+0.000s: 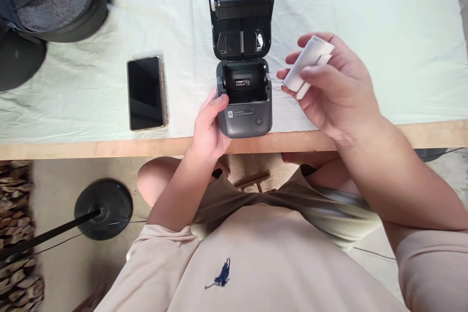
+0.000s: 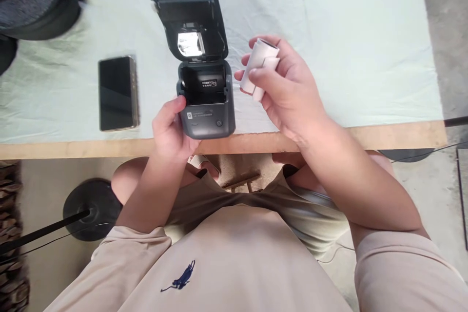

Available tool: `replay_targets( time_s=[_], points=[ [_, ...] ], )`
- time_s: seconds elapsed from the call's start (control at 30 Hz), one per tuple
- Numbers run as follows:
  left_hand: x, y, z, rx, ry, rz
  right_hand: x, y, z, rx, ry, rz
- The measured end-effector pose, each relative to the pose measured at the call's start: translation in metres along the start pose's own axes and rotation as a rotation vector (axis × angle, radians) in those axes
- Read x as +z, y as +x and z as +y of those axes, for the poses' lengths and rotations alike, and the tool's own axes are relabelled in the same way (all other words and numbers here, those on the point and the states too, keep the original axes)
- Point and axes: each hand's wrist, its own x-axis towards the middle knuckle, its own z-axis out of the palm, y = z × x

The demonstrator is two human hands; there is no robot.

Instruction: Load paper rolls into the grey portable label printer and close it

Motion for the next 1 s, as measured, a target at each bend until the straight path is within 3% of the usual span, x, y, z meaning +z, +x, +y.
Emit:
replay_targets(
  time_s=[0.1,0.2,0.33,0.5,0.67,0.9,1.0],
  points=[
    [0.002,-0.002,-0.001,0.021,-0.005,-0.005,0.008,-0.005,-0.007,-0.276,-0.265,-0.047],
    [0.006,-0.004,0.000,0.030,0.038,-0.015,0.020,-0.014,-0.021,-0.459,-0.543,-0.037],
    [0.009,-0.007,-0.001,0.034,0.085,-0.011,0.032,-0.017,-0.028,-0.512,-0.910,-0.069],
    [0.008,-0.008,-0.004,0.044,0.074,-0.034,0.028,-0.012,-0.015,-0.509,-1.232,-0.095],
    [0.009,-0.008,-0.002,0.044,0.057,-0.041,0.021,-0.011,-0.009,-0.587,-1.253,-0.100],
    [0.004,-0.004,0.001,0.010,0.055,-0.031,0.021,-0.019,-0.004,-0.684,-1.053,-0.243],
    [0.004,-0.004,0.002,-0.009,0.091,-0.017,0.021,-0.018,-0.002,-0.766,-0.947,-0.233]
  ],
)
